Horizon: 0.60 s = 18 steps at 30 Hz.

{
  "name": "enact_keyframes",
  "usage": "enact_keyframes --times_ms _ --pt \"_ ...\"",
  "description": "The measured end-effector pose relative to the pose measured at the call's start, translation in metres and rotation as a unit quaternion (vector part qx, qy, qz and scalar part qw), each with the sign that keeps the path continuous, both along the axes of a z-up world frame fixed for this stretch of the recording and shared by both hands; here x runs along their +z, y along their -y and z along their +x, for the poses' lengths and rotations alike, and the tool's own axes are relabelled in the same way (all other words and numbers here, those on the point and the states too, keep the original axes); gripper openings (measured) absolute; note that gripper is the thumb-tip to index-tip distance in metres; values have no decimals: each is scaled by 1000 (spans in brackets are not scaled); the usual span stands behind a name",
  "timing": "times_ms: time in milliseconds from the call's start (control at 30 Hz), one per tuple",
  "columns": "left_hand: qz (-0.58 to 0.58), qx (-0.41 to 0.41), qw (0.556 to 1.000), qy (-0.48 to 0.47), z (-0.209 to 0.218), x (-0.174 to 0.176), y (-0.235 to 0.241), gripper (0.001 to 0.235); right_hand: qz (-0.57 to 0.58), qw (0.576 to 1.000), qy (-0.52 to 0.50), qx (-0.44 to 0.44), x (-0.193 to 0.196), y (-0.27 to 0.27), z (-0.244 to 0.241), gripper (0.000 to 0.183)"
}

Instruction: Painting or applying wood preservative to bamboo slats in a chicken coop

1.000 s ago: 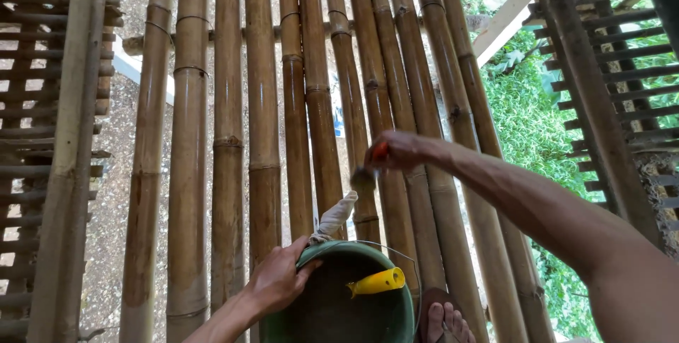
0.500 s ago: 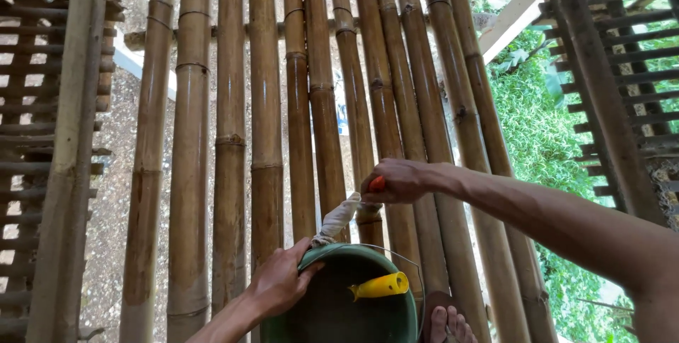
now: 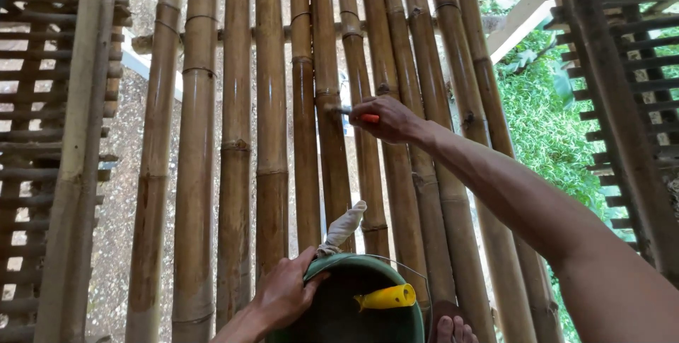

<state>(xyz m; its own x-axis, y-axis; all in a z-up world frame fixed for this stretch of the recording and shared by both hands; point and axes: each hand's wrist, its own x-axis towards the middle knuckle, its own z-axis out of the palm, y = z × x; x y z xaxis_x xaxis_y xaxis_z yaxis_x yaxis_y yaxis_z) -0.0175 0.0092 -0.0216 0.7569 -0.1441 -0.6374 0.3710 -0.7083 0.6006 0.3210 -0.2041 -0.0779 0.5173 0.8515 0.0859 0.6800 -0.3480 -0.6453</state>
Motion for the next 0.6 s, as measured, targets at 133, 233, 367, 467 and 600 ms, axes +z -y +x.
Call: enact_keyframes --times_ms 133,233,367,467,600 --pt "13 -13 1000 24 -1 -7 -2 15 -72 997 -24 -12 -8 9 -35 22" --pt "24 -9 1000 -2 0 3 -4 17 -107 991 -28 73 -24 20 -86 21" --pt "10 -5 1000 13 2 7 -3 15 12 966 -254 39 -9 52 -141 27" --pt "0 -4 1000 22 1 8 -3 14 5 933 -350 -86 40 61 -195 31" --pt "29 -14 999 29 4 13 -2 17 42 812 -495 -305 71 70 -261 38"
